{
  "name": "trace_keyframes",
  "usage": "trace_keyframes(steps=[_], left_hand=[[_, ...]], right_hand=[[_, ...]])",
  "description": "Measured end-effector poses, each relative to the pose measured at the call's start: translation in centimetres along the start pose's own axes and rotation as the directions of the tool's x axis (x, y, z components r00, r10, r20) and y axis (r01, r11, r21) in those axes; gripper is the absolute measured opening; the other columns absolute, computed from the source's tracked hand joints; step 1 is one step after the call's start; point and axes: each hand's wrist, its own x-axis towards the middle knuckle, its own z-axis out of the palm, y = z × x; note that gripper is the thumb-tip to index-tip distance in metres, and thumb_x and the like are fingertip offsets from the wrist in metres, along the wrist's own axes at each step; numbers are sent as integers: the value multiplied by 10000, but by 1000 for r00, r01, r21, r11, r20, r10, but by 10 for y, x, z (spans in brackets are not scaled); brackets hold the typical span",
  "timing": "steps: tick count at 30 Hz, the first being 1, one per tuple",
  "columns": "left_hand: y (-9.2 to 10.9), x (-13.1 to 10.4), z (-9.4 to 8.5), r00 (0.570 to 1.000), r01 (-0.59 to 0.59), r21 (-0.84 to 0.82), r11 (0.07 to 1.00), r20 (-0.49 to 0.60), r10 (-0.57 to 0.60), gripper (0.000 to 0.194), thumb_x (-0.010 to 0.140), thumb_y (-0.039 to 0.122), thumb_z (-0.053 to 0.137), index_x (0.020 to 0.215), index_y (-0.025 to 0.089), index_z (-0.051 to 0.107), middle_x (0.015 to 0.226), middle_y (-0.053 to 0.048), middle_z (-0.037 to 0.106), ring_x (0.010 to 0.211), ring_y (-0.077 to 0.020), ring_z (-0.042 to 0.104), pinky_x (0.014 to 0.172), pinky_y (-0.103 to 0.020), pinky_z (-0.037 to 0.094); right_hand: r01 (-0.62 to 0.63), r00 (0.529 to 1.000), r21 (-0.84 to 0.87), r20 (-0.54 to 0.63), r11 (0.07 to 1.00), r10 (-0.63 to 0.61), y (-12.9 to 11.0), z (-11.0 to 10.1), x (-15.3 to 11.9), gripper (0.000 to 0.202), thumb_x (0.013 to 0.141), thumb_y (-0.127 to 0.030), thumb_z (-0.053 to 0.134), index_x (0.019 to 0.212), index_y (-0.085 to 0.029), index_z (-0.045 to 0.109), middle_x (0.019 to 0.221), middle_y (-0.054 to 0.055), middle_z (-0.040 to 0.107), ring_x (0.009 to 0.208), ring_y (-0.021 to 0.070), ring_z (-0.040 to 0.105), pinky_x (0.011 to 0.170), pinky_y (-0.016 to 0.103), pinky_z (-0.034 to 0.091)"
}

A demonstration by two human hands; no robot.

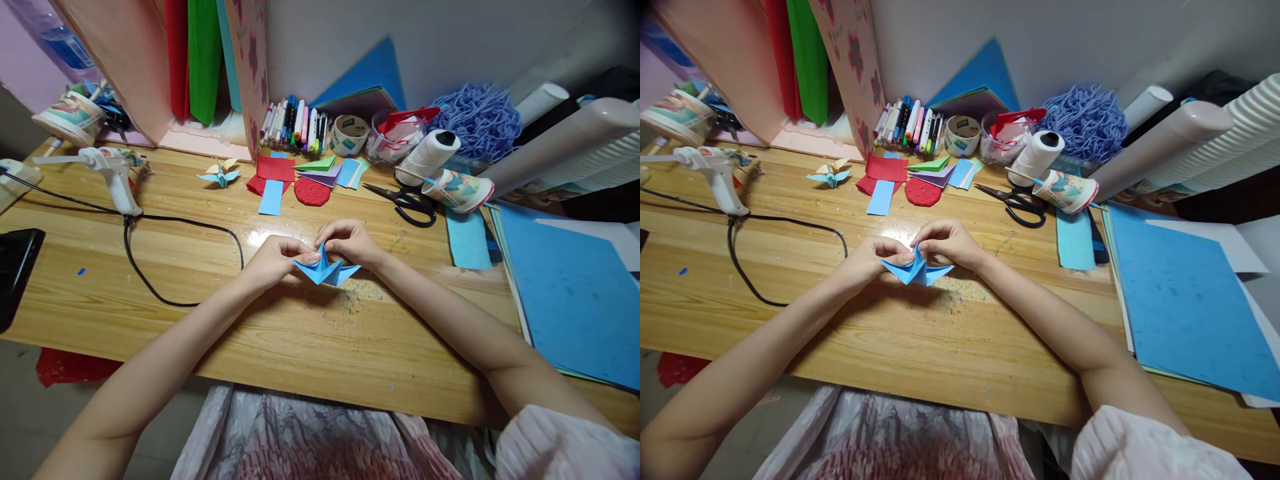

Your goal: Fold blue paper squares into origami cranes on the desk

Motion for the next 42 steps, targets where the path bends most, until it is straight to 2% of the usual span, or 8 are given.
trace_keyframes(steps=[5, 9, 14, 19, 26, 32, 37, 42], left_hand=[[-1, -1, 2, 995, -97, 101, 990, 2, 97, 272, 625, 396, 720, 595, 130, 669, 567, -4, 627, 532, -102, 533, 545, -226, 414], [-6, -1, 1, 984, -154, 221, 963, -51, 169, 227, 673, 355, 682, 635, 131, 689, 605, -18, 660, 565, -117, 561, 562, -229, 428], [-6, 0, -2, 977, -145, 329, 933, -102, 188, 242, 702, 357, 662, 637, 127, 695, 599, -31, 670, 546, -120, 571, 536, -223, 425], [-5, -1, -1, 980, -117, 284, 952, -124, 157, 256, 697, 381, 681, 685, 127, 709, 633, -40, 692, 554, -117, 592, 540, -213, 445], [-9, 0, 0, 966, -148, 296, 944, -163, 202, 284, 682, 397, 697, 709, 115, 715, 647, -53, 687, 557, -119, 579, 515, -216, 420], [-10, 0, 1, 953, -192, 309, 931, -167, 252, 218, 728, 326, 656, 670, 121, 703, 618, -32, 670, 545, -108, 567, 520, -216, 411], [-12, -1, 4, 939, -214, 344, 914, -187, 290, 177, 743, 287, 639, 694, 131, 709, 662, -33, 691, 586, -116, 596, 553, -220, 441], [-13, 0, 3, 936, -212, 334, 918, -200, 289, 202, 714, 321, 669, 678, 124, 702, 672, -53, 698, 603, -133, 614, 560, -231, 456]], right_hand=[[4, 1000, -10, -3, 1000, -4, -1, 2, -1, 226, 639, -370, 766, 694, -159, 709, 595, 1, 636, 510, 78, 545, 436, 178, 389], [-42, 997, -73, -68, 996, 37, -6, 4, -1, 251, 616, -383, 773, 667, -148, 704, 562, 3, 637, 493, 84, 548, 439, 192, 405], [-91, 990, -129, -120, 987, 75, -12, 9, 0, 263, 593, -372, 784, 664, -134, 697, 520, -8, 620, 447, 74, 522, 429, 196, 407], [-85, 987, -158, -149, 984, 61, -16, 15, 0, 279, 602, -380, 776, 660, -127, 674, 550, -2, 621, 477, 77, 538, 458, 198, 435], [-75, 987, -238, -155, 968, 39, -18, 21, -2, 277, 645, -395, 740, 670, -135, 651, 547, -9, 599, 475, 82, 532, 455, 204, 430], [-30, 989, -271, -149, 962, -11, -18, 24, -3, 242, 667, -359, 728, 670, -130, 647, 561, -14, 587, 485, 73, 511, 462, 201, 411], [-32, 989, -257, -145, 966, -6, -18, 24, -3, 241, 670, -354, 725, 671, -131, 633, 555, -19, 577, 480, 73, 510, 458, 202, 405], [-68, 988, -232, -152, 970, 33, -20, 25, -3, 274, 668, -389, 720, 679, -131, 627, 575, -11, 578, 480, 74, 507, 457, 208, 404]])
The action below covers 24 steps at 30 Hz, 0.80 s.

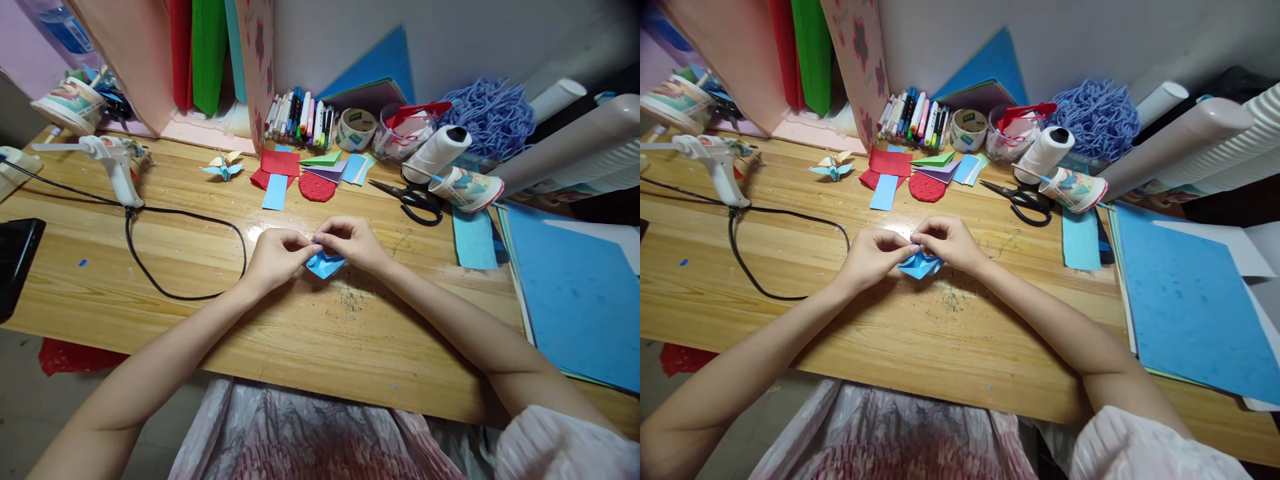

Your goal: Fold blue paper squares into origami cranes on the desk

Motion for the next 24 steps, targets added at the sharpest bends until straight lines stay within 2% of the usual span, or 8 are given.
trace_keyframes(steps=[8, 15, 20, 22, 24], left_hand=[[-1, 1, 1, 1000, 3, 12, 1000, 20, -3, 207, 706, 305, 662, 628, 113, 659, 641, -49, 664, 581, -117, 579, 538, -220, 432], [0, 1, -1, 1000, 27, -8, 1000, 10, -27, 215, 681, 325, 689, 627, 120, 656, 630, -41, 659, 559, -115, 579, 530, -219, 430], [-3, 1, 1, 1000, -5, 32, 999, -6, 5, 227, 695, 342, 685, 629, 125, 668, 627, -41, 666, 567, -120, 586, 524, -219, 427], [-2, 2, 1, 1000, -3, -12, 1000, -5, 3, 231, 706, 353, 682, 666, 126, 685, 663, -48, 684, 597, -127, 607, 559, -227, 455], [0, 3, 0, 999, 30, -101, 994, 42, -26, 224, 710, 352, 686, 731, 129, 702, 727, -57, 708, 645, -137, 634, 615, -240, 487]], right_hand=[[43, 999, -105, 14, 994, -42, -1, 0, -3, 246, 730, -365, 672, 707, -128, 610, 613, -7, 573, 528, 73, 501, 481, 196, 397], [-51, 991, 1, 124, 999, 50, -5, -8, 2, 257, 671, -355, 726, 727, -123, 632, 633, -7, 601, 524, 73, 535, 493, 200, 430], [-2, 997, -25, 77, 1000, 4, -4, -6, 2, 255, 670, -354, 726, 675, -122, 618, 596, -19, 573, 502, 65, 514, 475, 196, 413], [25, 998, -28, 51, 999, -23, -4, -6, 2, 257, 676, -358, 721, 675, -125, 611, 582, -25, 562, 489, 62, 506, 466, 195, 406], [48, 999, -27, 14, 998, -48, -4, -9, 3, 256, 676, -358, 720, 670, -131, 601, 567, -33, 552, 474, 62, 500, 454, 194, 400]])
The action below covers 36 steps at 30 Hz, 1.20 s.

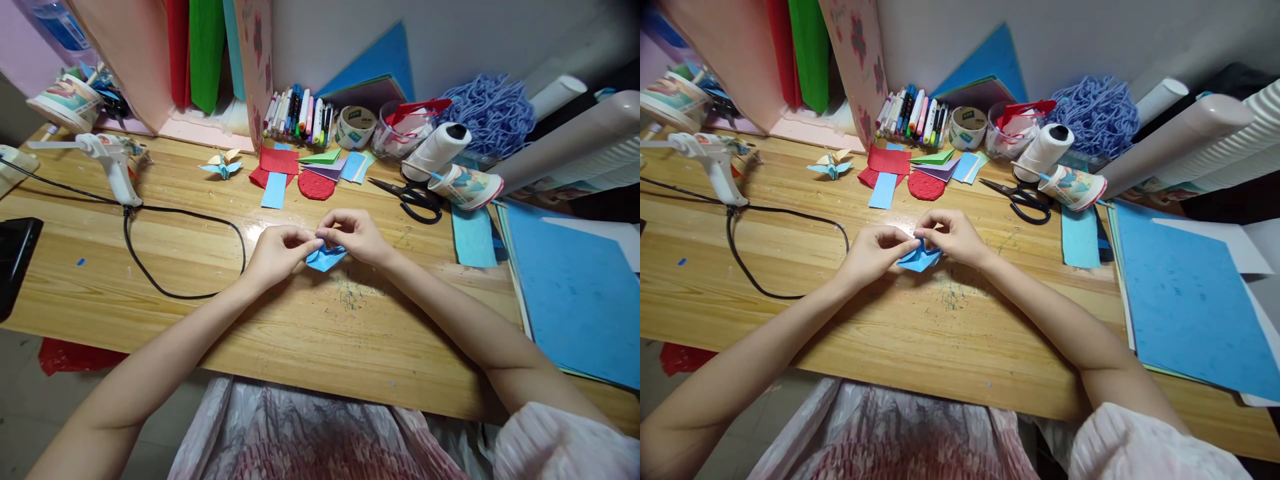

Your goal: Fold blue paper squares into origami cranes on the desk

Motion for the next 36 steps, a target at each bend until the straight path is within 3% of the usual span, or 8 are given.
trace_keyframes(steps=[5, 11, 18, 21, 24, 27, 31, 36], left_hand=[[3, 3, -6, 987, 101, -119, 988, 140, -84, 211, 659, 315, 735, 771, 137, 710, 766, -59, 722, 686, -159, 659, 677, -276, 517], [-1, 4, -3, 994, 95, -56, 994, 66, -91, 170, 610, 268, 753, 641, 122, 671, 651, -37, 677, 608, -136, 616, 637, -269, 493], [3, 3, -2, 996, 59, -148, 987, 76, -48, 263, 668, 373, 719, 714, 121, 664, 724, -44, 677, 671, -135, 616, 686, -275, 501], [7, 2, -6, 1000, -23, -203, 979, 14, 26, 281, 717, 405, 680, 789, 135, 647, 785, -41, 679, 742, -142, 631, 727, -279, 511], [8, 1, -9, 991, -123, -214, 969, 20, 131, 335, 646, 357, 755, 892, 161, 638, 915, -50, 686, 862, -171, 643, 793, -307, 516], [7, -1, -10, 956, -286, -57, 957, 55, 289, 377, 575, 284, 807, 911, 178, 672, 980, -61, 686, 935, -196, 633, 841, -326, 504], [7, -3, -9, 879, -466, 161, 870, -26, 475, 53, 730, 214, 684, 773, 187, 699, 851, -37, 701, 855, -164, 636, 820, -313, 488], [7, -3, -7, 887, -445, 176, 878, -47, 459, 60, 736, 215, 677, 682, 189, 678, 770, -20, 688, 773, -151, 633, 758, -301, 497]], right_hand=[[77, 996, -40, -36, 996, -79, 0, -3, 0, 225, 688, -332, 710, 658, -142, 594, 590, -25, 566, 493, 70, 517, 455, 194, 408], [167, 985, -139, -14, 976, -170, -2, 4, -3, 149, 726, -263, 676, 664, -142, 615, 631, -12, 588, 556, 77, 532, 503, 196, 425], [93, 993, -34, -63, 995, -95, 0, -1, -1, 274, 668, -396, 733, 664, -151, 611, 605, -20, 584, 509, 78, 534, 470, 202, 446], [109, 982, 0, -153, 994, -108, 3, -5, 2, 292, 663, -421, 737, 676, -159, 608, 606, -25, 580, 502, 75, 540, 470, 200, 463], [143, 961, 2, -241, 990, -139, 5, -8, 4, 284, 680, -423, 728, 686, -165, 609, 611, -27, 583, 503, 70, 545, 488, 199, 480], [181, 942, -2, -287, 983, -174, 4, -7, 3, 275, 696, -420, 718, 687, -169, 606, 612, -30, 583, 510, 69, 550, 502, 199, 488], [237, 932, -31, -275, 971, -236, 3, -2, -1, 262, 702, -407, 716, 679, -168, 611, 635, -20, 596, 544, 77, 561, 506, 201, 484], [281, 946, -23, -159, 959, -281, -1, -2, -4, 206, 709, -355, 721, 684, -165, 646, 673, 2, 631, 606, 94, 583, 546, 219, 490]])
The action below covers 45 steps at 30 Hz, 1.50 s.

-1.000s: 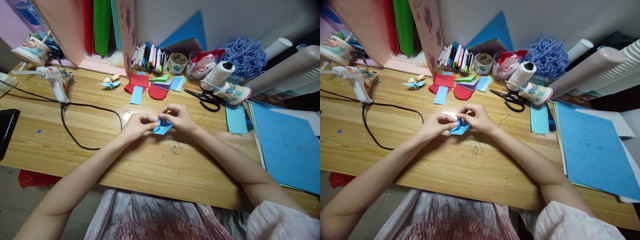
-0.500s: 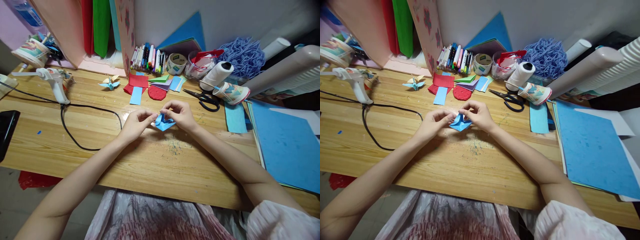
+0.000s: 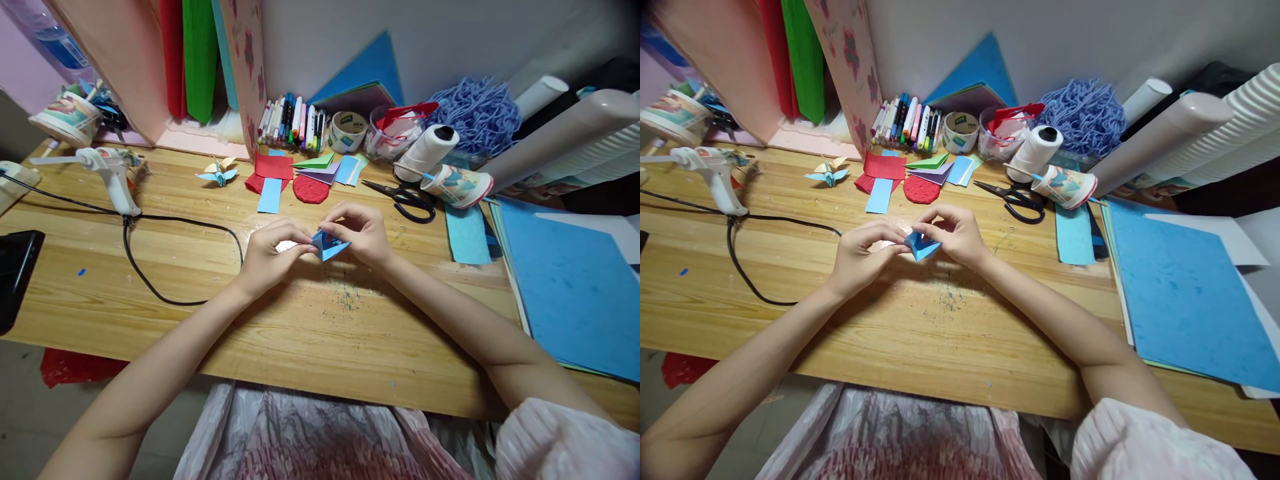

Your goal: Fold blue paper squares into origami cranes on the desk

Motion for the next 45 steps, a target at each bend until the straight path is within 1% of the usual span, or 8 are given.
trace_keyframes(steps=[11, 19, 27, 32, 35, 38, 41, 45], left_hand=[[2, 1, 1, 974, 205, -59, 977, -87, -209, 219, 615, 250, 765, 797, 156, 688, 781, -29, 716, 699, -147, 662, 677, -262, 539], [0, 0, -2, 990, 106, 95, 990, -98, -97, 91, 695, 275, 716, 732, 192, 721, 749, -20, 715, 704, -143, 637, 698, -262, 497], [-2, -1, 2, 994, 111, 128, 986, -30, -108, 124, 738, 225, 656, 622, 181, 646, 659, -3, 660, 632, -119, 587, 636, -243, 457], [-4, -1, 3, 981, 117, 123, 986, -169, -95, 129, 722, 259, 686, 631, 180, 639, 675, -3, 663, 655, -124, 591, 669, -253, 469], [-3, 0, 1, 960, 129, 97, 987, -260, -100, 96, 718, 249, 691, 681, 171, 650, 713, -9, 664, 684, -125, 601, 691, -253, 480], [-2, 1, 0, 958, 134, 48, 990, -263, -117, 103, 731, 263, 681, 730, 164, 653, 759, -24, 654, 728, -131, 610, 714, -259, 500], [-3, 1, -1, 962, 142, 31, 989, -239, -131, 96, 723, 260, 684, 746, 172, 656, 844, -41, 638, 840, -151, 615, 776, -282, 519], [-7, 1, -1, 956, 219, -103, 970, -176, -235, 152, 702, 289, 697, 792, 172, 661, 1117, -91, 584, 1032, -194, 594, 826, -313, 532]], right_hand=[[-118, 957, -60, 260, 991, 130, -19, -12, 9, 255, 752, -414, 664, 738, -164, 713, 728, 37, 680, 652, 119, 626, 591, 239, 515], [120, 980, -312, 189, 943, -62, -24, -6, 4, 132, 766, -311, 663, 742, -190, 712, 748, 45, 700, 682, 150, 627, 632, 285, 504], [334, 928, -412, 299, 848, -221, -23, 2, -5, 137, 826, -295, 597, 747, -210, 670, 746, 49, 674, 707, 173, 583, 670, 325, 463], [343, 933, -486, 271, 803, -235, -22, 0, -2, 167, 822, -346, 607, 942, -242, 658, 918, 56, 677, 888, 212, 582, 849, 397, 447], [266, 964, -543, 139, 796, -228, -17, 1, 0, 473, 762, -397, 669, 1200, -271, 541, 1236, 81, 552, 1158, 262, 465, 1001, 466, 365], [70, 997, -391, -8, 918, -80, -3, 4, -2, 732, 734, -413, 691, 1361, -287, 335, 1371, 111, 387, 1143, 249, 485, 935, 432, 458], [-127, 988, -85, 81, 988, 134, 9, 9, -5, 721, 783, -379, 644, 1383, -298, 253, 1329, 115, 412, 945, 182, 598, 793, 356, 551], [-184, 973, 58, 151, 981, 174, 16, 11, -7, 603, 794, -333, 634, 1331, -292, 363, 1281, 94, 470, 934, 169, 601, 786, 330, 563]])
